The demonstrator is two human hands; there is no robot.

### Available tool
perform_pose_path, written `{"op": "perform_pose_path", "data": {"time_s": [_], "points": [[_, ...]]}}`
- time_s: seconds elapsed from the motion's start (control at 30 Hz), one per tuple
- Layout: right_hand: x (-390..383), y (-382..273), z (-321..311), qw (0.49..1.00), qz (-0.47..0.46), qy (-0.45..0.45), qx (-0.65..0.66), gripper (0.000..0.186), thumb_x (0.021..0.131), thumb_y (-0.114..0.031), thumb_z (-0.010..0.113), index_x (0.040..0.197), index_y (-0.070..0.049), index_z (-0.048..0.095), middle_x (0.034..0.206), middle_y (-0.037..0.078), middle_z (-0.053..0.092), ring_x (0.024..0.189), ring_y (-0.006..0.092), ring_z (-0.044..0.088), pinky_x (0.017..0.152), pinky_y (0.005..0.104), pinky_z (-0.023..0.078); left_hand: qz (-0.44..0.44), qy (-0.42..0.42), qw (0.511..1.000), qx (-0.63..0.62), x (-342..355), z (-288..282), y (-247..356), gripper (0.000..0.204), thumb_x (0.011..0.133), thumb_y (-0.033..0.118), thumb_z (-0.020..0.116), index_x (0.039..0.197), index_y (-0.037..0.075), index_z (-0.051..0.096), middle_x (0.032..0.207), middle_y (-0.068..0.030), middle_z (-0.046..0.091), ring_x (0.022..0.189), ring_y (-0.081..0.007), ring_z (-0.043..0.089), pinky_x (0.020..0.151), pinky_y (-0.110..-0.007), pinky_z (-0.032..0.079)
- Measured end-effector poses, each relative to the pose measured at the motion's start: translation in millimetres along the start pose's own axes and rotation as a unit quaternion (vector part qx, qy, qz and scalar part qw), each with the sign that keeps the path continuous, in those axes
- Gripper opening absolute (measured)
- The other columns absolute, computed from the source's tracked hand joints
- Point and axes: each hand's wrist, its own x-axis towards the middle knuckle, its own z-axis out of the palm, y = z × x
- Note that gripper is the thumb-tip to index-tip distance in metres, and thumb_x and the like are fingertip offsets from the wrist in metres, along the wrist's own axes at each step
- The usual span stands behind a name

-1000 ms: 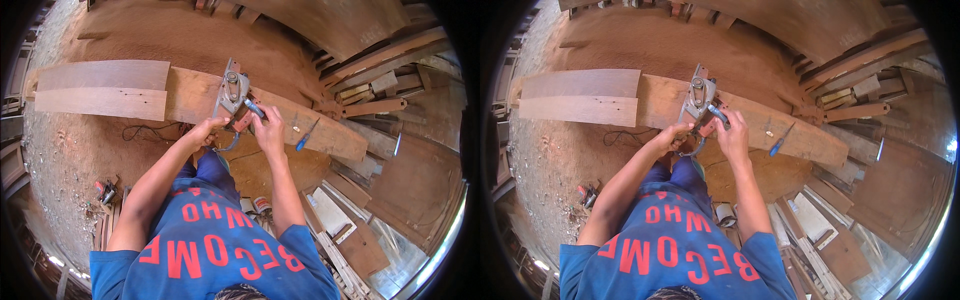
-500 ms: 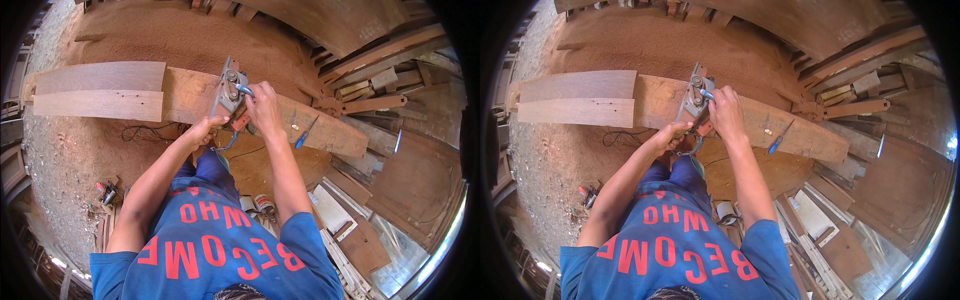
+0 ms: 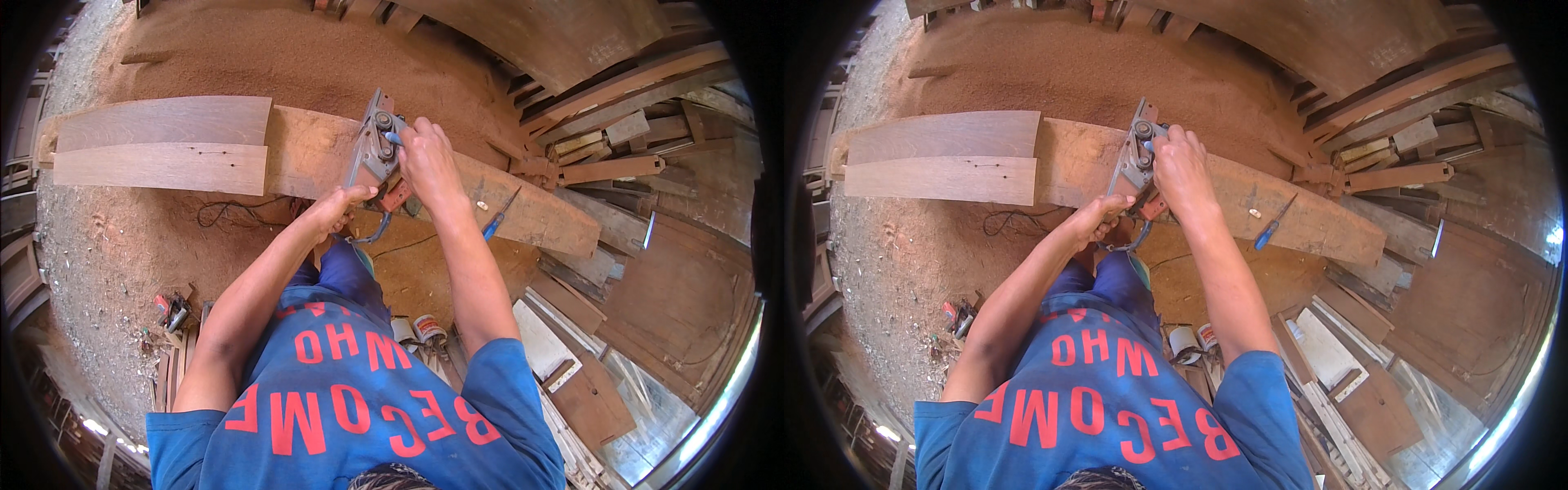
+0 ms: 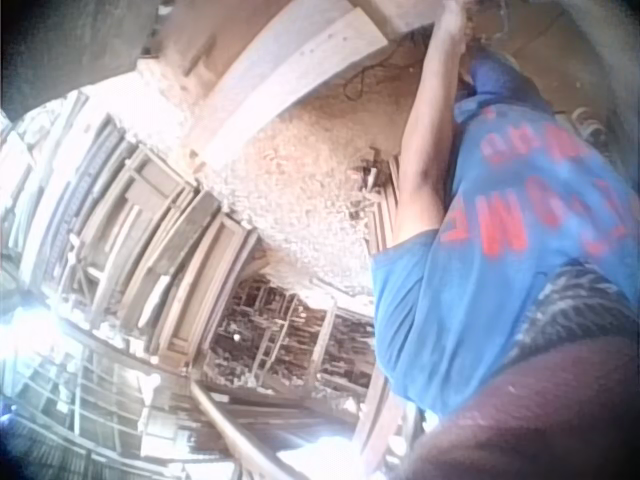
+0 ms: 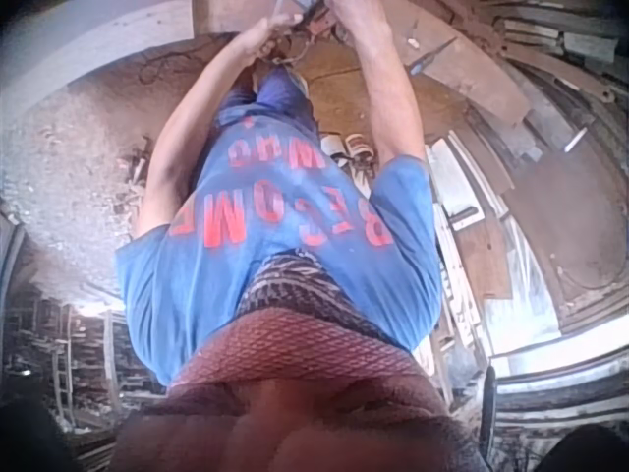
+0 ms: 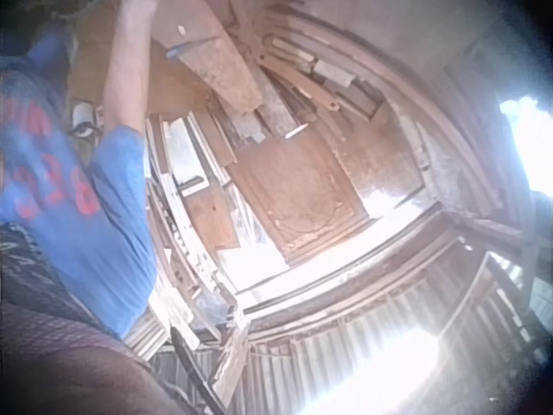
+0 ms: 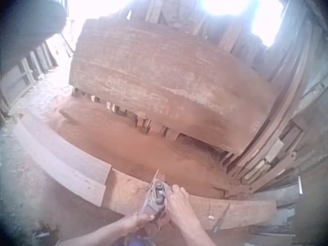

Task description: The person services a wood planer by using a screwdriver to remove and replace screws on the tool's plate while standing in a workshop.

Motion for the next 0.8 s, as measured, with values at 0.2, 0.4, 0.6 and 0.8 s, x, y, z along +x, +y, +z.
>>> {"op": "perform_pose_path", "data": {"time_s": [0.2,0.4,0.6,0.8], "points": [[5.5,-3.7,-0.6,1.0,-0.002,-0.007,-0.026,0.016,0.088,-0.003,0.059,0.094,0.003,0.072,0.102,0.021,0.066,0.102,0.0385,0.064,0.091,0.05,0.052,0.0,-0.003,1.0,-0.019,-3.0,0.7,2.3,0.041,0.088,0.06,0.071,0.091,0.02,0.059,0.071,0.0056,0.045,0.054,-0.0038,0.032,0.047,-0.022,0.022],[7.8,-1.3,0.9,1.0,-0.006,-0.01,-0.024,0.014,0.084,-0.003,0.07,0.097,0.003,0.07,0.101,0.02,0.063,0.099,0.0396,0.062,0.091,0.0494,0.052,-0.01,-0.011,0.999,-0.035,-1.9,-0.4,2.2,0.041,0.088,0.059,0.072,0.093,0.021,0.059,0.072,0.0053,0.047,0.053,-0.0029,0.032,0.046,-0.021,0.022],[8.6,-3.8,-0.6,1.0,-0.01,-0.009,-0.027,0.014,0.084,-0.003,0.07,0.096,0.002,0.07,0.101,0.02,0.063,0.1,0.0397,0.062,0.091,0.0492,0.052,-0.016,-0.013,0.999,-0.039,-1.7,-3.4,0.3,0.042,0.087,0.059,0.073,0.095,0.02,0.06,0.075,0.0043,0.049,0.054,-0.0027,0.033,0.048,-0.02,0.023],[9.4,-1.6,2.3,1.0,-0.002,-0.011,-0.017,0.015,0.084,-0.002,0.071,0.098,0.001,0.07,0.103,0.02,0.064,0.102,0.0405,0.063,0.092,0.0502,0.052,-0.016,-0.024,0.999,-0.044,-1.6,-5.6,0.6,0.043,0.087,0.058,0.074,0.099,0.019,0.061,0.077,0.0035,0.049,0.055,-0.0029,0.035,0.049,-0.02,0.024]]}}
